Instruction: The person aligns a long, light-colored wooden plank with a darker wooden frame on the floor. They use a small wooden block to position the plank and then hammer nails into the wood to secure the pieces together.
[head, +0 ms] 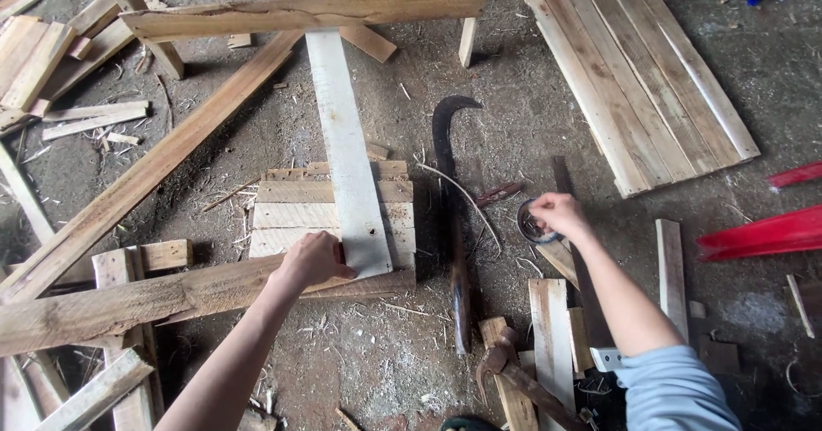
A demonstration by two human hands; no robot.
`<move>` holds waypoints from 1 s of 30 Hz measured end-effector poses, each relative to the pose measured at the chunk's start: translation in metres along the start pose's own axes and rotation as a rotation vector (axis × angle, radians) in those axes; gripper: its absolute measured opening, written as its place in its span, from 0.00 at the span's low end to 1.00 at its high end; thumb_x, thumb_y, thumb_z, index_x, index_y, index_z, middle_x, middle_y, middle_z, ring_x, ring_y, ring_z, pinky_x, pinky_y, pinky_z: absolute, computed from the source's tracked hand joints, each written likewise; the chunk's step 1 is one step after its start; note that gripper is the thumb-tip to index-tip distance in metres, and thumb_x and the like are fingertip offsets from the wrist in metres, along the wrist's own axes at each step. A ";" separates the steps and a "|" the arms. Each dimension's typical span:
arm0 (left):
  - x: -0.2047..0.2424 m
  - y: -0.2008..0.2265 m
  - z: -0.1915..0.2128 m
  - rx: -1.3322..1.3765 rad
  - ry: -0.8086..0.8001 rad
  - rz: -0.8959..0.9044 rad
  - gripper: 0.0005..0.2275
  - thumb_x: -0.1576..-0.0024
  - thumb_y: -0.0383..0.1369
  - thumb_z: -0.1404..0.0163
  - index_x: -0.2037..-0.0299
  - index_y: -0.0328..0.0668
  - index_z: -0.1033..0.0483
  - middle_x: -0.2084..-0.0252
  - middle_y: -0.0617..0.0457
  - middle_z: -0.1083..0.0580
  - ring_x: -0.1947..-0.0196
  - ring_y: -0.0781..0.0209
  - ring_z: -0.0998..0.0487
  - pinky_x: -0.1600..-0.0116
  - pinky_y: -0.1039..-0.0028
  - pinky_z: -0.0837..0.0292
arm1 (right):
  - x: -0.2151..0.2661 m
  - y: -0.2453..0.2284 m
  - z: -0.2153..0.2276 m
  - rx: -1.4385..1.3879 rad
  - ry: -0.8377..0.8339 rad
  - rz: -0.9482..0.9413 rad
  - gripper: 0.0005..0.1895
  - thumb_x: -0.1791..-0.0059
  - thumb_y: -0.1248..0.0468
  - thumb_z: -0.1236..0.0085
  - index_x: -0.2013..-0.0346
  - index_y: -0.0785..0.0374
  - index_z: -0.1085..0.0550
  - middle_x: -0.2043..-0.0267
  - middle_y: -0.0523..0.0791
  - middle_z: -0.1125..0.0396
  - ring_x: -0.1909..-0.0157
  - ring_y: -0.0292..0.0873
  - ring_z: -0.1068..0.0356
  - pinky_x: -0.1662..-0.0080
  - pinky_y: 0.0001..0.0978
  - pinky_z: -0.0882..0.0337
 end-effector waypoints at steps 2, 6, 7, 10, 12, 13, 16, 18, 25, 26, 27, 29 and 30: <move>-0.002 0.000 0.000 -0.005 -0.001 0.001 0.15 0.51 0.42 0.32 0.63 0.41 0.19 0.62 0.45 0.19 0.59 0.52 0.18 0.54 0.65 0.20 | 0.013 -0.019 -0.005 -0.206 -0.174 -0.033 0.12 0.54 0.67 0.38 0.56 0.67 0.23 0.62 0.51 0.25 0.68 0.38 0.27 0.68 0.23 0.23; -0.002 0.000 0.003 -0.016 0.010 -0.012 0.15 0.53 0.41 0.31 0.64 0.39 0.18 0.62 0.45 0.19 0.58 0.50 0.17 0.54 0.62 0.20 | 0.057 -0.082 -0.027 -0.412 -0.531 -0.007 0.10 0.51 0.65 0.39 0.56 0.64 0.26 0.62 0.45 0.25 0.65 0.35 0.26 0.67 0.18 0.25; -0.011 -0.004 -0.005 -0.015 0.015 -0.009 0.15 0.53 0.41 0.31 0.64 0.39 0.18 0.62 0.45 0.19 0.58 0.50 0.17 0.54 0.62 0.20 | 0.063 -0.090 -0.035 -0.411 -0.534 -0.002 0.10 0.51 0.65 0.39 0.56 0.64 0.26 0.62 0.45 0.25 0.65 0.35 0.26 0.67 0.18 0.25; -0.030 -0.017 -0.020 -0.007 0.038 0.035 0.17 0.57 0.44 0.30 0.65 0.42 0.16 0.59 0.42 0.18 0.51 0.43 0.18 0.49 0.58 0.21 | 0.089 -0.126 -0.077 -0.401 -0.633 0.089 0.10 0.51 0.64 0.39 0.57 0.64 0.27 0.66 0.45 0.27 0.68 0.35 0.27 0.70 0.20 0.25; -0.033 -0.018 -0.024 -0.018 0.061 0.030 0.17 0.57 0.45 0.31 0.65 0.43 0.15 0.58 0.42 0.18 0.50 0.44 0.18 0.48 0.58 0.21 | 0.110 -0.152 -0.113 -0.275 -0.526 0.281 0.10 0.48 0.67 0.45 0.54 0.68 0.29 0.66 0.51 0.29 0.71 0.37 0.30 0.73 0.23 0.25; -0.024 -0.014 -0.018 -0.009 0.063 0.045 0.17 0.57 0.45 0.31 0.65 0.43 0.15 0.58 0.42 0.18 0.50 0.44 0.18 0.48 0.58 0.21 | 0.137 -0.171 -0.133 -0.269 -0.542 0.284 0.10 0.48 0.67 0.45 0.54 0.68 0.29 0.66 0.51 0.29 0.71 0.37 0.30 0.73 0.23 0.25; -0.017 -0.008 -0.008 -0.038 0.079 0.035 0.22 0.60 0.47 0.29 0.61 0.41 0.15 0.56 0.42 0.18 0.49 0.44 0.18 0.45 0.56 0.21 | 0.201 -0.229 -0.177 0.093 -0.395 0.604 0.05 0.48 0.67 0.47 0.58 0.59 0.26 0.72 0.49 0.26 0.70 0.47 0.24 0.71 0.37 0.24; -0.034 -0.017 -0.021 -0.028 0.077 0.042 0.27 0.62 0.48 0.28 0.57 0.39 0.16 0.56 0.41 0.19 0.49 0.43 0.18 0.46 0.54 0.21 | 0.222 -0.244 -0.205 0.288 -0.388 0.747 0.03 0.45 0.61 0.54 0.56 0.50 0.33 0.71 0.46 0.26 0.65 0.50 0.23 0.64 0.42 0.24; -0.050 -0.024 -0.037 -0.025 0.140 0.036 0.30 0.62 0.45 0.27 0.53 0.34 0.19 0.56 0.40 0.19 0.51 0.40 0.18 0.50 0.47 0.21 | 0.217 -0.249 -0.234 0.362 -0.378 0.663 0.03 0.44 0.58 0.55 0.57 0.50 0.35 0.66 0.46 0.24 0.59 0.49 0.22 0.59 0.42 0.25; -0.053 -0.024 -0.042 -0.031 0.159 0.004 0.32 0.62 0.44 0.27 0.50 0.35 0.22 0.55 0.40 0.20 0.50 0.41 0.19 0.50 0.46 0.21 | 0.227 -0.254 -0.232 0.356 -0.421 0.665 0.03 0.45 0.64 0.58 0.57 0.55 0.36 0.65 0.52 0.25 0.58 0.56 0.23 0.57 0.49 0.27; -0.060 -0.022 -0.040 -0.040 0.187 -0.033 0.34 0.62 0.44 0.28 0.47 0.36 0.24 0.54 0.41 0.20 0.49 0.41 0.19 0.50 0.45 0.22 | 0.233 -0.263 -0.228 0.352 -0.456 0.672 0.05 0.46 0.69 0.61 0.57 0.59 0.37 0.65 0.59 0.26 0.58 0.62 0.24 0.56 0.56 0.29; -0.059 -0.006 -0.040 -0.012 0.212 -0.130 0.33 0.61 0.37 0.28 0.46 0.35 0.29 0.52 0.39 0.22 0.47 0.39 0.21 0.47 0.47 0.22 | 0.225 -0.262 -0.233 0.338 -0.466 0.647 0.05 0.48 0.69 0.61 0.58 0.59 0.38 0.67 0.56 0.26 0.59 0.60 0.24 0.57 0.53 0.29; -0.057 0.005 -0.043 0.013 0.222 -0.225 0.33 0.59 0.31 0.29 0.45 0.34 0.33 0.50 0.38 0.24 0.44 0.38 0.23 0.44 0.48 0.23 | 0.221 -0.258 -0.236 0.318 -0.484 0.609 0.05 0.49 0.68 0.61 0.59 0.59 0.39 0.69 0.53 0.26 0.60 0.57 0.24 0.57 0.50 0.28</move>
Point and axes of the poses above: each hand's wrist, its own x-axis away from the middle knuckle, its own z-axis out of the back of the hand, y = z × x, the point moved 6 cm from there along -x, towards the middle knuckle
